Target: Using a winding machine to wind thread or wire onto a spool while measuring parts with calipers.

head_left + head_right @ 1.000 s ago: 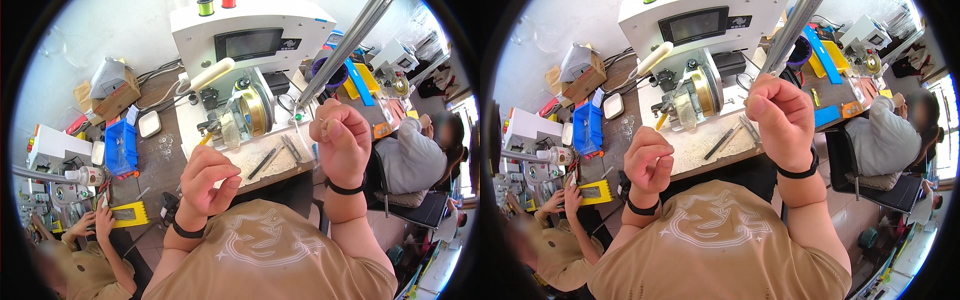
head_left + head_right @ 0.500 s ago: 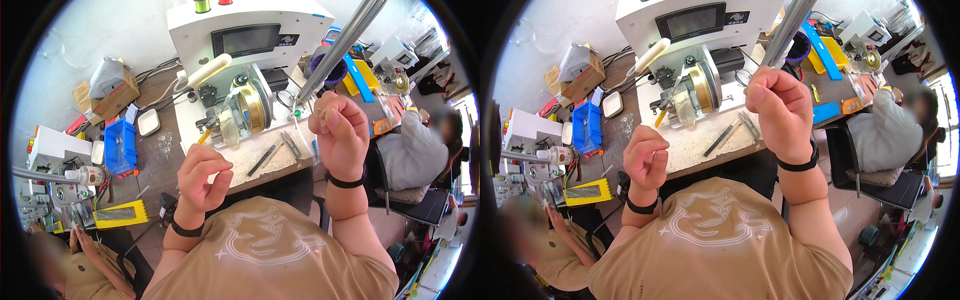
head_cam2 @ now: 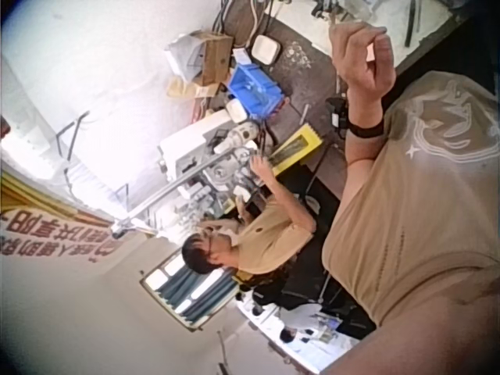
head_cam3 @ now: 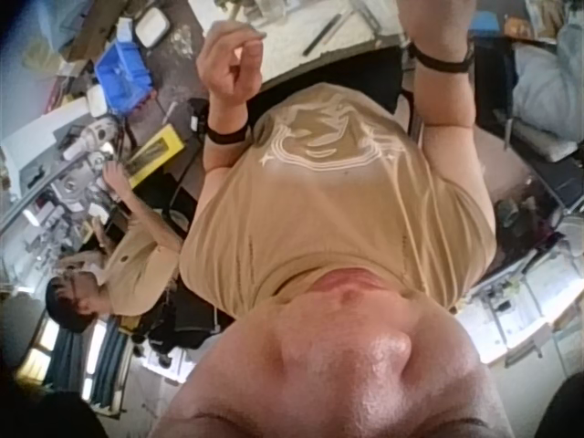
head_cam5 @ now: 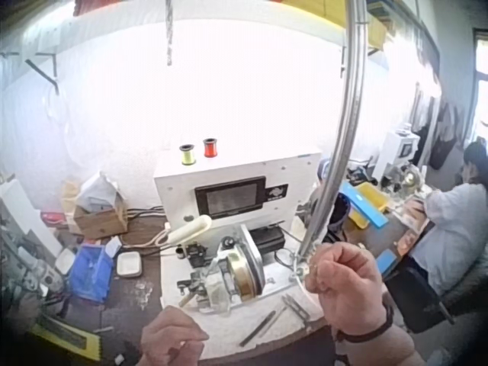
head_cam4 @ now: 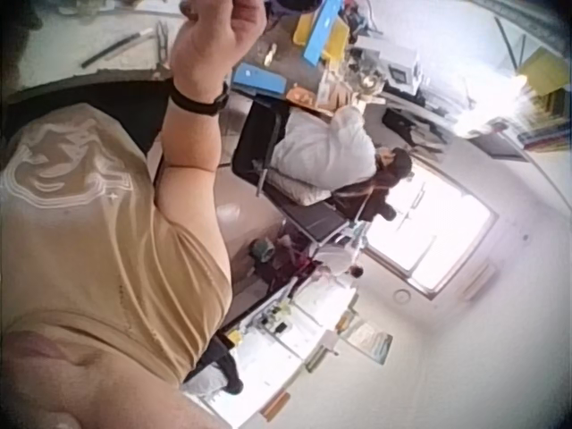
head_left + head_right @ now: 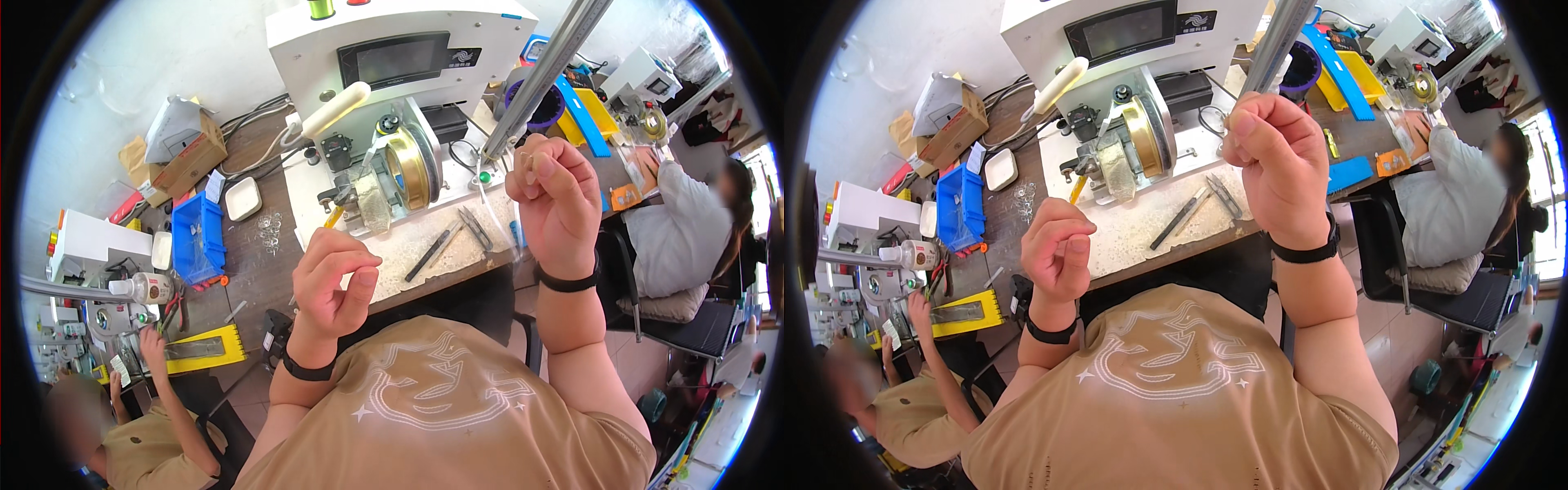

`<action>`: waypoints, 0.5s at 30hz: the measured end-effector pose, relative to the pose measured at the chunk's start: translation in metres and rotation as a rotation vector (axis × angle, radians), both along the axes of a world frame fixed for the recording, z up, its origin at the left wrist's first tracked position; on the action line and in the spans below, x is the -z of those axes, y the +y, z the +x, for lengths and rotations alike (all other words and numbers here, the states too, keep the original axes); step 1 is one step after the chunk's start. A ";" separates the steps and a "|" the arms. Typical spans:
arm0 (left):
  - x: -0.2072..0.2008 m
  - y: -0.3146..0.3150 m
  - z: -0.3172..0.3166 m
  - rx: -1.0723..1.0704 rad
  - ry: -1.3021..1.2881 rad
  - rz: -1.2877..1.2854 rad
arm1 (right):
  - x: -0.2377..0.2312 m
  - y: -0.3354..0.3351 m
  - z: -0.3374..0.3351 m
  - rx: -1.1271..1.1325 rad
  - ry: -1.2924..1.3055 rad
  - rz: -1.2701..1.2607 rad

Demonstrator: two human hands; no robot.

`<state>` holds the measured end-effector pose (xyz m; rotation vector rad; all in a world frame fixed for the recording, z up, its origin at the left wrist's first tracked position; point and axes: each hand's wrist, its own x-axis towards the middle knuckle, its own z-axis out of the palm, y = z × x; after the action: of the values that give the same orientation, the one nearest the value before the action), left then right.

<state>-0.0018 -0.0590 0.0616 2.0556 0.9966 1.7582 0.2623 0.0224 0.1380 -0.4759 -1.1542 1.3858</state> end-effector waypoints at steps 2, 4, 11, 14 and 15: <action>0.001 0.001 0.000 -0.003 0.006 -0.002 | 0.000 0.000 0.001 -0.007 0.012 0.008; 0.002 0.001 0.000 -0.003 0.008 -0.006 | 0.000 0.000 0.001 -0.007 0.004 0.016; 0.006 0.002 0.000 -0.002 0.002 -0.036 | 0.001 -0.002 0.001 -0.004 -0.018 0.039; 0.008 0.002 -0.001 -0.003 -0.003 -0.049 | 0.000 -0.003 0.001 -0.005 -0.019 0.041; 0.009 0.002 -0.001 -0.002 -0.006 -0.049 | -0.001 -0.004 0.001 -0.006 -0.020 0.041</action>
<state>-0.0024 -0.0571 0.0527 2.0198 1.0304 1.7224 0.2629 0.0187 0.1388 -0.4584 -1.1982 1.3625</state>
